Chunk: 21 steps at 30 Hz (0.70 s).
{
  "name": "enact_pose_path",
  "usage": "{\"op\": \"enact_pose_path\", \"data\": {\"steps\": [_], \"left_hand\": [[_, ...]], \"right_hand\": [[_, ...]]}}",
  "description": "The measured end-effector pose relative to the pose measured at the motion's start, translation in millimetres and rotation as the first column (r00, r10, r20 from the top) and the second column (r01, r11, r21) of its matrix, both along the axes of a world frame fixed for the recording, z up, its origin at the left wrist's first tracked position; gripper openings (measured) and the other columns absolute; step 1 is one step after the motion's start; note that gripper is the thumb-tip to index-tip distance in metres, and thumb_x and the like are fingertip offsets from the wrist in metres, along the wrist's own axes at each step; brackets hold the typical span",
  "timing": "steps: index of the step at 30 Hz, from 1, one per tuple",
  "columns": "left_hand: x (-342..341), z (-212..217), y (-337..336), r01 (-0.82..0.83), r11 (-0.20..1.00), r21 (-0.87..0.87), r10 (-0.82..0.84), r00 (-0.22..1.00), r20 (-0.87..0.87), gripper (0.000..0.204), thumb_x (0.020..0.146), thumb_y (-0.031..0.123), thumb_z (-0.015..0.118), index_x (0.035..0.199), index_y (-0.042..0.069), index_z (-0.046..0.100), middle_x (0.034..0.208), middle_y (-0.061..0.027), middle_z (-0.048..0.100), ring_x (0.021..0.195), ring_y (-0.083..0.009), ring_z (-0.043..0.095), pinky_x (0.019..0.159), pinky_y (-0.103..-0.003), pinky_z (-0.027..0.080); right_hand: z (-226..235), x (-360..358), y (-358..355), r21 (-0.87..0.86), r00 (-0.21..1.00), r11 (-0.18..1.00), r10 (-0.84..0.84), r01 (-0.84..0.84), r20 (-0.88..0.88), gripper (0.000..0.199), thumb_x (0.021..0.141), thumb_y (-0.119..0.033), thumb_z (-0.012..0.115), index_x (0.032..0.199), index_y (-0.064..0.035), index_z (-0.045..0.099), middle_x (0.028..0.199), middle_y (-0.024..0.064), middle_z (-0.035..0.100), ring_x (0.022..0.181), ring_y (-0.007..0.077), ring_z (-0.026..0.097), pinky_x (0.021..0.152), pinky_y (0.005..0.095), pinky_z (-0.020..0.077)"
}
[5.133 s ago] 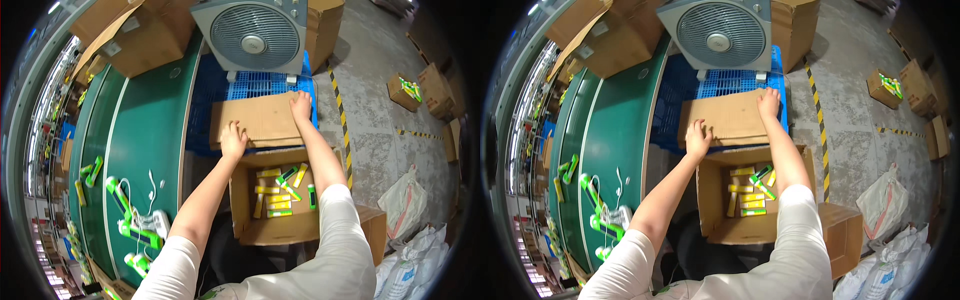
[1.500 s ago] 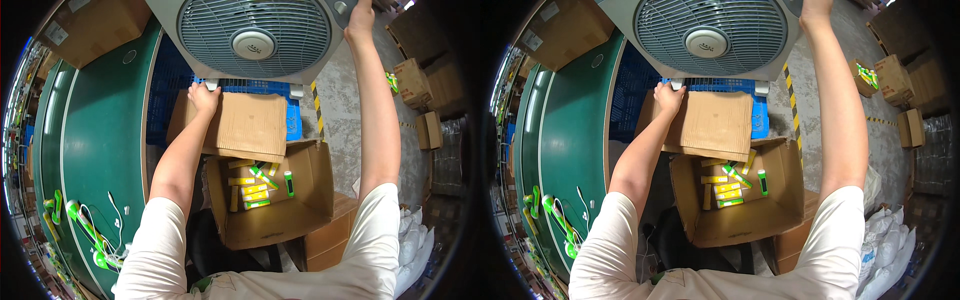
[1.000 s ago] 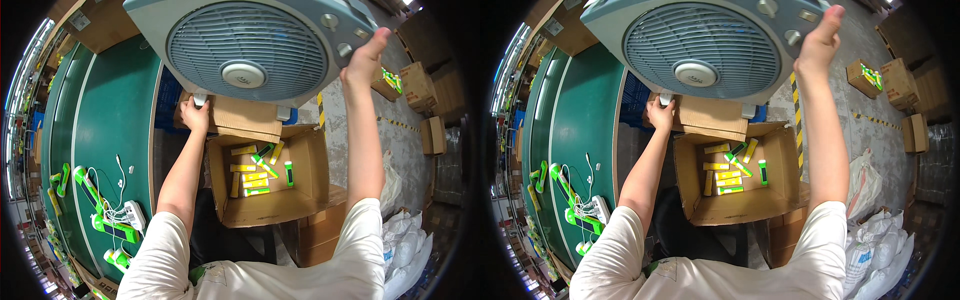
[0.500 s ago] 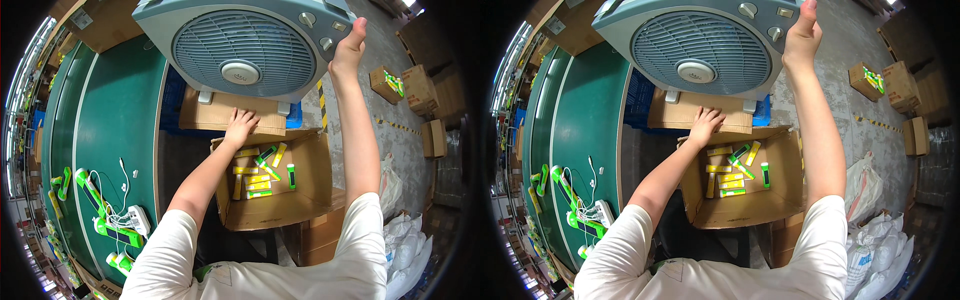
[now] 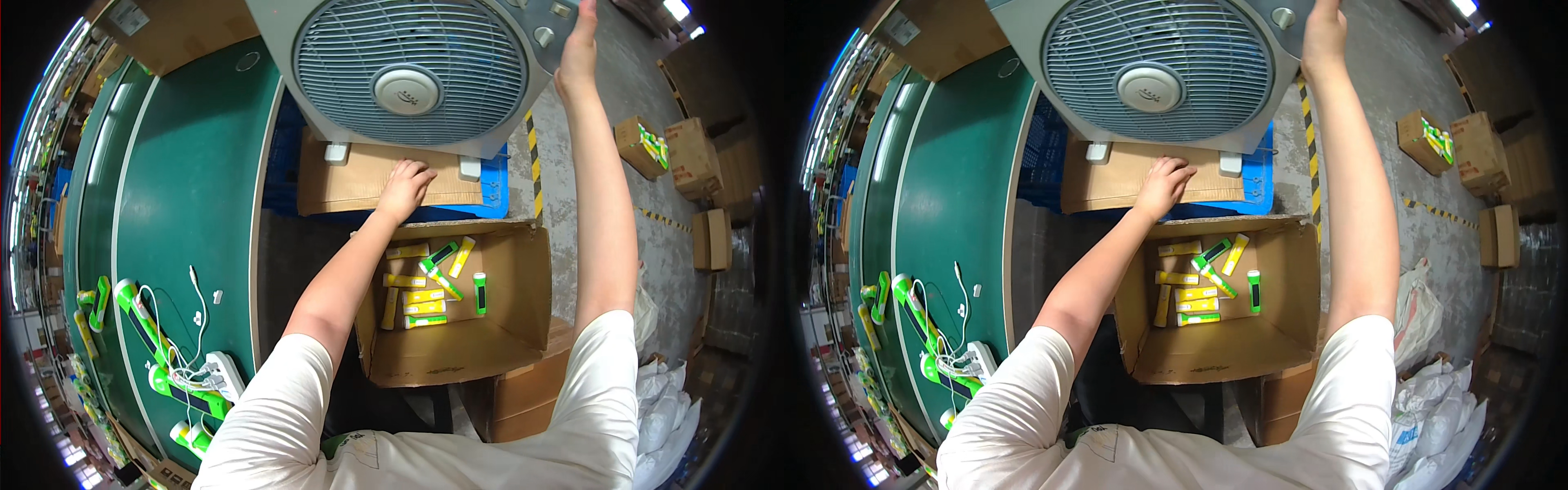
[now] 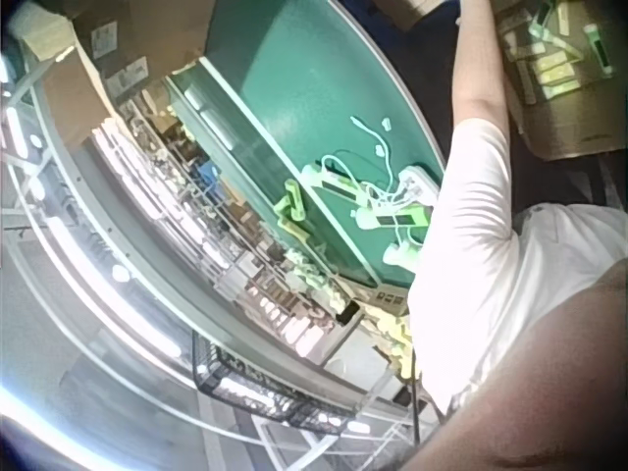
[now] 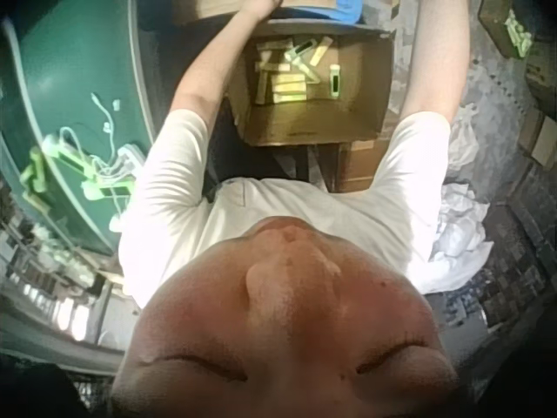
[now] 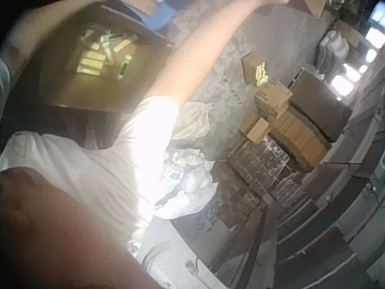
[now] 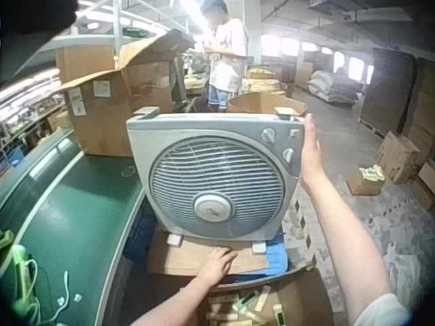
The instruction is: Checking the functionality of yellow and green flashlights on an assembly line and placing them in boxes.
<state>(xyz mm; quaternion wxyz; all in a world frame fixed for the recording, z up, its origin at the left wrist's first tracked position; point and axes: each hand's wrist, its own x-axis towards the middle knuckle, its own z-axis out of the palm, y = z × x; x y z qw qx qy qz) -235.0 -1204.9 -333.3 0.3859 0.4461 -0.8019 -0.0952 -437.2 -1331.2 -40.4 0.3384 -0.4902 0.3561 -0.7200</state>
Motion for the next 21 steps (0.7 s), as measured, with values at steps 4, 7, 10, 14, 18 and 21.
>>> {"op": "enact_pose_path", "data": {"steps": [4,7,10,14,18,21], "left_hand": [[4,10,10,-0.108,0.991,0.083,0.114,0.991,-0.073,0.020,0.077,0.005,0.059,0.096,0.008,0.063,0.102,-0.0082,0.057,0.099,-0.0296,0.051,0.087,-0.040,0.041],[15,15,22,-0.332,0.936,0.114,0.337,0.941,-0.028,0.029,0.072,0.007,0.061,0.101,0.009,0.061,0.109,-0.0098,0.055,0.106,-0.0299,0.049,0.091,-0.044,0.038],[37,25,11,-0.867,0.388,0.314,0.912,0.410,0.004,0.059,0.068,0.017,0.069,0.122,0.009,0.045,0.124,-0.0183,0.045,0.116,-0.0355,0.042,0.096,-0.045,0.034],[70,14,3,-0.958,0.090,0.271,0.977,0.138,0.165,0.092,0.060,0.043,0.078,0.132,0.009,0.032,0.130,-0.0245,0.036,0.125,-0.0404,0.031,0.101,-0.051,0.028],[88,-2,19,-0.955,0.113,0.275,0.972,0.164,0.168,0.104,0.055,0.057,0.077,0.134,0.010,0.030,0.137,-0.0278,0.025,0.128,-0.0440,0.022,0.103,-0.057,0.020],[90,-8,22,-0.919,0.265,0.291,0.950,0.300,0.083,0.104,0.056,0.057,0.077,0.135,0.008,0.030,0.139,-0.0311,0.019,0.129,-0.0463,0.019,0.103,-0.057,0.017]], "right_hand": [[0,-8,-6,0.113,0.987,0.981,0.157,-0.160,0.035,0.050,0.091,-0.050,0.045,0.112,-0.0049,0.054,0.109,0.0058,0.060,0.100,0.0166,0.056,0.091,0.0304,0.0410],[3,-11,-11,0.137,0.981,0.975,0.164,-0.176,0.101,0.042,0.091,-0.045,0.048,0.111,-0.0081,0.055,0.107,0.0031,0.061,0.100,0.0150,0.056,0.091,0.0295,0.0406],[5,-23,-29,0.135,0.985,0.977,0.155,-0.164,0.076,0.038,0.090,-0.041,0.050,0.108,-0.0077,0.057,0.100,0.0037,0.063,0.096,0.0150,0.057,0.088,0.0285,0.0423],[12,-16,-43,0.145,0.997,0.989,-0.031,0.020,0.075,0.036,0.085,-0.032,0.052,0.097,0.0011,0.059,0.091,0.0084,0.064,0.083,0.0172,0.060,0.077,0.0294,0.0464],[22,22,-9,0.113,0.907,0.920,-0.389,0.374,0.161,0.041,0.076,-0.027,0.053,0.085,0.0131,0.057,0.081,0.0148,0.060,0.069,0.0208,0.059,0.066,0.0329,0.0481],[31,23,7,0.157,0.892,0.910,-0.410,0.384,0.193,0.040,0.076,-0.026,0.051,0.082,0.0129,0.058,0.076,0.0129,0.060,0.068,0.0193,0.058,0.063,0.0337,0.0478]]}}
